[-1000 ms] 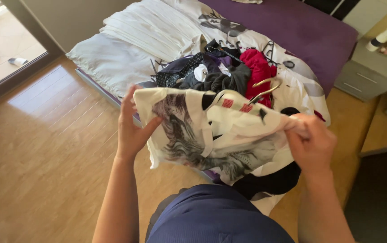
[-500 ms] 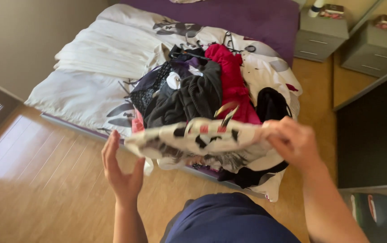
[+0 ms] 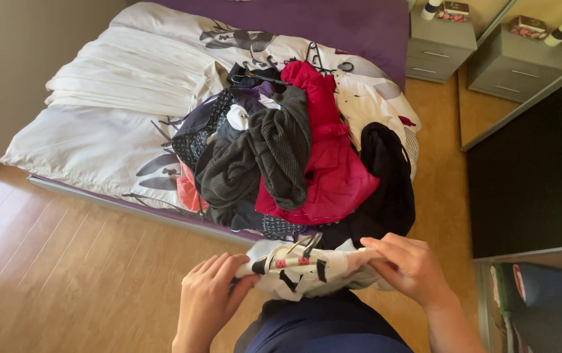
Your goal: The person hangs a white patterned shirt on a hanger, then picks up a dark striped shirt from a pile on the bed and hangs it on a hanger as well.
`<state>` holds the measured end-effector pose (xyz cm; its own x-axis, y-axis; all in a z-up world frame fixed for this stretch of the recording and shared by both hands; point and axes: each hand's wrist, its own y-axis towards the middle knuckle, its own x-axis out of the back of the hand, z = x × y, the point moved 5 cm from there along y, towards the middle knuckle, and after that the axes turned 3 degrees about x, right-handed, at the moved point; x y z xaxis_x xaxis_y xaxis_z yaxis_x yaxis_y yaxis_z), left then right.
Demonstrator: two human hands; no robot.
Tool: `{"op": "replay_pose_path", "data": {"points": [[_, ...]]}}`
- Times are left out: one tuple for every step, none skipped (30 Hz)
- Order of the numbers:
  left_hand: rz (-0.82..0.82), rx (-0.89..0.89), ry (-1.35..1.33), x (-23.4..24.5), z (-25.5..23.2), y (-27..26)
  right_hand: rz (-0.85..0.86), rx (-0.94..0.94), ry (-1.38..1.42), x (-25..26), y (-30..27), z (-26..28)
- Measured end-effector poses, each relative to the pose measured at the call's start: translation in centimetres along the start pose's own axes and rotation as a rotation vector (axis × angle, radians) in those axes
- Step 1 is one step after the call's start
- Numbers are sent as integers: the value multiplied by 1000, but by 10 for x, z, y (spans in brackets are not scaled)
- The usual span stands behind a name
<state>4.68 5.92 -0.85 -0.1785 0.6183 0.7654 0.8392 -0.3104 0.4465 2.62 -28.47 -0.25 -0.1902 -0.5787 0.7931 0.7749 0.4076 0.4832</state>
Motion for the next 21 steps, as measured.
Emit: {"op": "replay_pose_path", "data": {"points": [[1,3,-2,-2,-1,-2,4,-1,1,-2,3,3],[-37,8,2,-2,-2,-4,-7,23,-16,-4,6,8],[-74,12,7,-3,-3,-6,-18,48,-33,-6,9,13],[-70,15,4,-1,-2,-9,-14,44,-32,-6,12,17],[-103,25,27,2,0,-12,-19,61,21,-7,14,22],[-137,38,51,6,1,-15,-23,79,74,-7,17,26],[-134,43,49,7,4,-18,-18,77,76,-6,19,30],[-166,41,67,10,7,-21,-16,120,129,-5,22,35],[-198,39,86,14,10,-26,-15,163,182,-5,24,40],[-197,50,90,18,11,-27,-8,167,190,-6,26,41],[-211,60,95,23,12,-28,-21,181,189,-6,27,43],[-223,66,95,27,13,-28,-36,191,183,-5,27,44],[-220,73,94,31,13,-31,-29,189,187,-5,31,45],[-220,91,100,34,15,-33,-16,188,186,-4,35,46],[-220,109,106,36,16,-34,-3,186,185,-3,38,46],[-218,110,102,36,17,-36,0,182,184,-4,37,45],[-225,114,114,37,19,-38,-9,164,129,-5,36,44],[-235,120,131,38,20,-40,-19,152,78,-7,37,41],[-236,123,132,39,19,-38,-17,154,80,-7,41,44],[-234,118,118,40,18,-38,-3,182,6,-10,44,49],[-232,112,103,42,16,-38,10,210,-69,-12,48,54]]}}
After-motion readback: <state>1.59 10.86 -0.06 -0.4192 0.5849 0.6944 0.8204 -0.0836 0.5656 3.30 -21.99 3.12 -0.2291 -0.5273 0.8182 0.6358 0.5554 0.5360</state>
